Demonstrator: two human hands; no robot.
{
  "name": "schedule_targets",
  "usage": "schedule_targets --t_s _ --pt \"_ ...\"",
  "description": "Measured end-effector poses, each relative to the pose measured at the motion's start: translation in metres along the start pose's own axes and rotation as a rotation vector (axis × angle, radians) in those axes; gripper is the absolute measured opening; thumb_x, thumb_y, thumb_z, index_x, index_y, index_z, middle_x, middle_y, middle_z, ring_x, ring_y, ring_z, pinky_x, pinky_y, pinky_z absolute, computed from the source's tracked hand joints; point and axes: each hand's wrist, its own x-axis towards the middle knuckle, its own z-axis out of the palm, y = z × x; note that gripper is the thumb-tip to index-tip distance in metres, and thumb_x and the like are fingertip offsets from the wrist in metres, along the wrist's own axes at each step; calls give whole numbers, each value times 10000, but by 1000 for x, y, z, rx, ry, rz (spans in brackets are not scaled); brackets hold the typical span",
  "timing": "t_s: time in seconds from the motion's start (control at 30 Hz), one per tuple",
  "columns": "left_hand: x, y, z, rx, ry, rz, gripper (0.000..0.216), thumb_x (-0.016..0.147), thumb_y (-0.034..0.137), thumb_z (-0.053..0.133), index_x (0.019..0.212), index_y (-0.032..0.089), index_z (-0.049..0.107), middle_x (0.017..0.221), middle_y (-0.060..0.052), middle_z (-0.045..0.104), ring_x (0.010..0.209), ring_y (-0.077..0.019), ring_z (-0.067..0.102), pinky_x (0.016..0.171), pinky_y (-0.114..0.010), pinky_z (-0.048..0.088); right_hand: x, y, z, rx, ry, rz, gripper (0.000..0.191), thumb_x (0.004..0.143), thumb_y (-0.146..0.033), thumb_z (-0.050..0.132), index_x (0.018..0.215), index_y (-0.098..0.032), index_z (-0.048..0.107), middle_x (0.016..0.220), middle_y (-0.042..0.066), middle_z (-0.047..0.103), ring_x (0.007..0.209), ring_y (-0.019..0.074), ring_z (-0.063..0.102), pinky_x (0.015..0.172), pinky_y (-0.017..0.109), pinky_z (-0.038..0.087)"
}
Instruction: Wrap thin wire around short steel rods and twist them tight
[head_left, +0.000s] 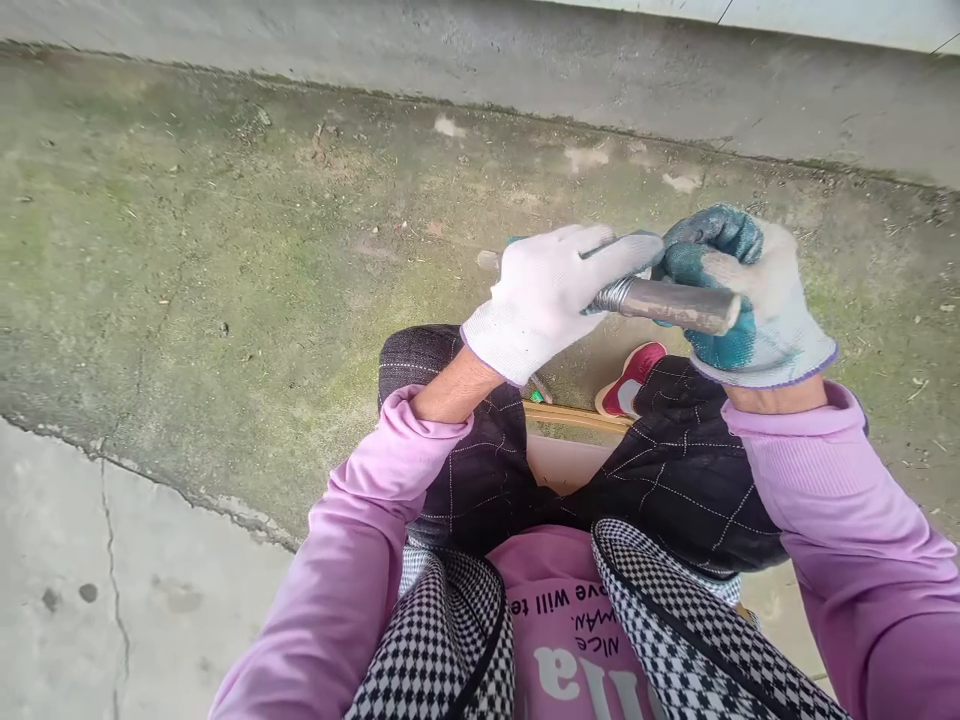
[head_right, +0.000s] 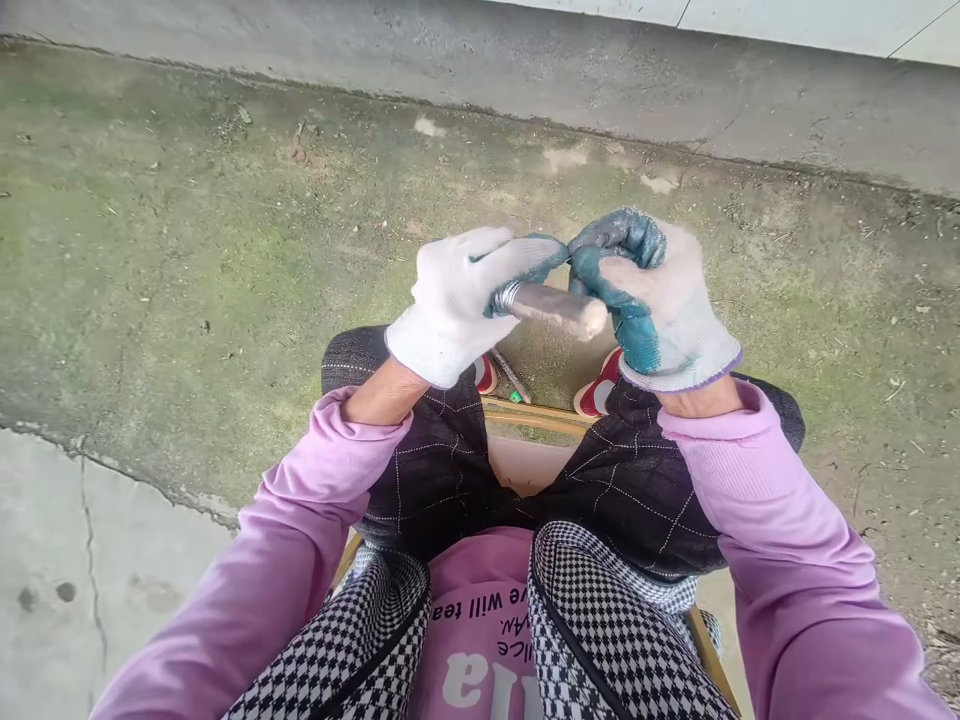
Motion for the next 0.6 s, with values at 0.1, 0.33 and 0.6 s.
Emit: schedule_targets --t_s 0.1,0.33,0.6 --pt "2 -3 4 -214 82 -90 206 1000 404 943 1178 301 925 1135 -88 891 1211 -352 847 1013 -441 695 2 0 0 60 -29 54 426 867 -661 1016 855 -356 719 687 -8 688 568 228 586 526 436 572" --pt "13 -8 -1 -720 -290 -340 733 929 910 1016 865 261 682 655 99 355 534 -82 303 519 -275 373 -6 -24 3 93 -72 -32 284 663 -446 1042 737 -379 776 693 -22 748 475 211 521 426 462 553" --pt "13 -17 -10 -601 -391 -426 773 771 922 1096 914 270 704 657 45 485 624 -178 564 626 -373 557 -11 -30 -2 -28 -145 -18 220 696 -468 1028 793 -511 836 773 -61 803 660 351 756 559 596 677"
